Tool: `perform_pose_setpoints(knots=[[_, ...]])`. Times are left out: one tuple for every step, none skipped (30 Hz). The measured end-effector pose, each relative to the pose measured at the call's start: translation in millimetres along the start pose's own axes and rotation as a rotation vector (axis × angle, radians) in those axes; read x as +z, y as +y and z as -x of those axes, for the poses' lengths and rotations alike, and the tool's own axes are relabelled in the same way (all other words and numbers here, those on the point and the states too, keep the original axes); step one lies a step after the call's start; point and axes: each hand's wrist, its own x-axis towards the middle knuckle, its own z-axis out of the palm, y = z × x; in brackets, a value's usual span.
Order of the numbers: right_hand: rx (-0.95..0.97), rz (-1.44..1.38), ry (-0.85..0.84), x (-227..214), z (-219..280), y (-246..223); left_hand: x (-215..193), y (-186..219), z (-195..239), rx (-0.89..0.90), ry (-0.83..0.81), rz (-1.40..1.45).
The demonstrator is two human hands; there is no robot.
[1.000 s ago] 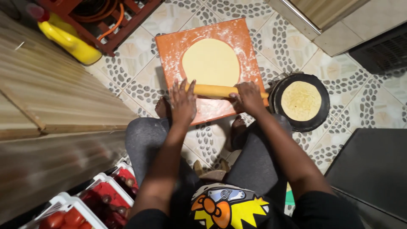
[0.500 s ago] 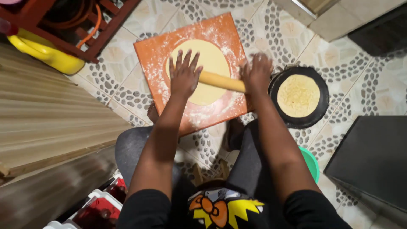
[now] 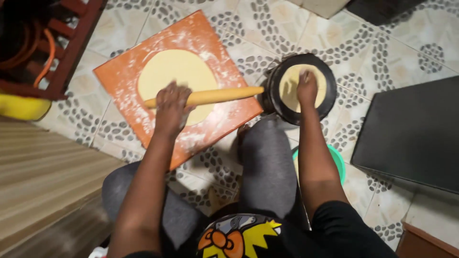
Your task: Rolling out dough with a rolling pin and placing it in a pan
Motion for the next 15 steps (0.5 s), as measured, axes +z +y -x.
perform_pose_setpoints(knots=[[0.188, 0.092, -0.118, 6, 10, 50, 1, 1, 4, -0.017, -0.020, -0.093], [0.194, 0.096, -0.112, 16, 20, 75, -10, 8, 3, -0.010, -0.022, -0.088], [-0.144, 0.168, -0.136, 26, 29, 101, -21, 15, 1, -0.061, -0.010, 0.002], [-0.475, 0.241, -0.163, 34, 41, 128, -31, 22, 0, -0.108, -0.003, 0.094], [-0.463, 0.248, -0.159, 41, 55, 139, -43, 29, 0, -0.098, -0.011, 0.101], [-0.376, 0.441, -0.378, 47, 70, 151, -56, 35, -1, -0.200, 0.017, 0.091], [-0.280, 0.627, -0.600, 52, 85, 162, -68, 41, -2, -0.302, 0.044, 0.079], [-0.264, 0.632, -0.594, 45, 94, 127, -77, 38, 2, -0.288, 0.036, 0.087], [-0.077, 0.568, -0.539, 39, 102, 90, -86, 36, 5, -0.248, 0.122, 0.058], [0.103, 0.500, -0.482, 34, 109, 53, -96, 33, 9, -0.211, 0.209, 0.030], [0.115, 0.504, -0.476, 29, 118, 38, -100, 29, 16, -0.201, 0.204, 0.038], [0.047, 0.559, -0.464, 24, 123, 23, -104, 25, 22, -0.225, 0.256, 0.017], [-0.020, 0.615, -0.453, 20, 129, 6, -109, 21, 28, -0.249, 0.308, -0.003], [-0.018, 0.616, -0.447, 16, 136, 11, -111, 22, 31, -0.243, 0.310, -0.001], [-0.102, 0.569, -0.402, 12, 143, 14, -112, 22, 35, -0.298, 0.382, 0.023]])
